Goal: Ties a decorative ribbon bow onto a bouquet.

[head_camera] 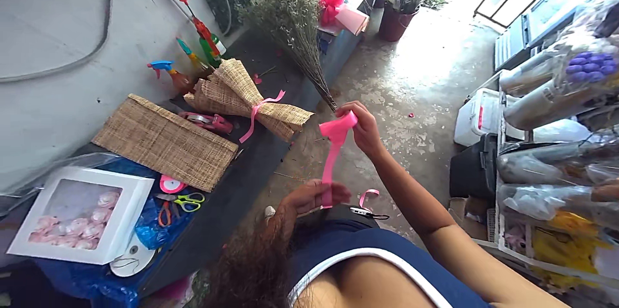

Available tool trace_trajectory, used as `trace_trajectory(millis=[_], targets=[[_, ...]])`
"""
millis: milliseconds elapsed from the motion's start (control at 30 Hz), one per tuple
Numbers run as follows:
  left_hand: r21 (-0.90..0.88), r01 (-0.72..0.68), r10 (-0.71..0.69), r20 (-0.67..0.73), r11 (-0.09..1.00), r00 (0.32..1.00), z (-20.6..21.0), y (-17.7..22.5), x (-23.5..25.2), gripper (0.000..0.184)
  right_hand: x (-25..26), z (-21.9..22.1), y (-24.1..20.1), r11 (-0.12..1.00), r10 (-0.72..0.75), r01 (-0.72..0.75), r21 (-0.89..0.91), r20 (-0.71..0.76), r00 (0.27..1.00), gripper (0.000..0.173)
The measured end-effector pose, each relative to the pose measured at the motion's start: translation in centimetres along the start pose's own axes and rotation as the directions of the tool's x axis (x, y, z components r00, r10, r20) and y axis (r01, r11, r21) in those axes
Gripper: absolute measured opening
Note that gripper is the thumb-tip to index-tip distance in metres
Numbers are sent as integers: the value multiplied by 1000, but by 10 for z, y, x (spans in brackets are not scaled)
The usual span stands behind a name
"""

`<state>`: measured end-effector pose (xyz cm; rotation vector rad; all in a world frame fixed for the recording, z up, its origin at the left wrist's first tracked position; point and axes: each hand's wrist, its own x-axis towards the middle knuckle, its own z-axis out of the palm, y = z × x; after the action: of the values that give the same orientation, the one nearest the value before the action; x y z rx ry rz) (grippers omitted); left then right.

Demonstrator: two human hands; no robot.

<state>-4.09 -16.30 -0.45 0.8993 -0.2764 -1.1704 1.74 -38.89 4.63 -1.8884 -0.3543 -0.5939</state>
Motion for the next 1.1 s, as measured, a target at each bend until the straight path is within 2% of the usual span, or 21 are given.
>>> trace_trajectory(millis=[100,167,200,300,333,400,433,467,500,533,567,600,667,733,800,900,967,1033,1067,1100], targets=[[-160,-192,139,-295,968,945,27,26,4,47,-33,19,-27,938,-322,318,-138,-11,947,7],[-106,-221,163,-392,969,905,37,41,5,66,-60,35,-22,888,-407,403,-221,29,913,11],[-59,-202,163,-395,978,904,40,48,3,66,-71,42,-17,877,-412,408,-255,37,910,14],[48,-146,151,-472,988,869,46,58,3,34,-93,50,-12,887,-349,352,-298,64,935,21],[58,-141,152,-474,988,867,43,58,5,30,-99,51,-11,910,-314,321,-262,70,947,20],[47,-173,177,-403,984,898,32,58,6,31,-110,47,-13,990,-142,142,1,58,988,14],[70,-179,192,-363,981,912,28,58,7,32,-112,44,-14,974,14,-28,225,64,998,24],[114,-166,194,-315,980,929,25,60,7,32,-111,40,-18,861,214,-228,454,82,973,46],[183,-133,177,-254,974,951,21,63,8,30,-105,35,-24,688,398,-409,600,160,903,65],[265,-91,144,-189,960,971,19,65,8,29,-97,29,-27,557,495,-545,627,277,824,74],[350,-49,99,-127,935,987,18,65,10,26,-92,25,-28,523,506,-630,574,386,771,74],[417,-17,54,-78,909,995,18,65,13,23,-87,23,-29,548,471,-659,516,460,752,64],[462,8,-12,4,887,1000,18,63,20,25,-75,22,-32,598,444,-645,476,473,761,32],[476,67,-81,9,877,997,16,60,21,25,-65,15,-30,637,393,-557,533,396,830,34],[482,100,-96,-32,871,995,15,58,19,22,-60,9,-28,593,360,-490,639,335,871,31],[438,18,2,-46,899,999,13,50,18,21,-70,17,-26,572,392,-605,555,463,795,23],[424,17,-5,-29,905,1000,10,45,17,18,-71,22,-25,568,476,-661,490,459,750,18],[409,68,-90,32,910,995,-2,31,13,38,-57,17,-14,640,432,-602,478,423,796,30],[409,87,-135,90,909,987,-13,18,10,53,-44,12,-12,677,423,-567,469,383,822,32],[392,98,-172,158,915,972,-28,1,7,60,-31,7,-11,713,425,-537,450,331,842,32]])
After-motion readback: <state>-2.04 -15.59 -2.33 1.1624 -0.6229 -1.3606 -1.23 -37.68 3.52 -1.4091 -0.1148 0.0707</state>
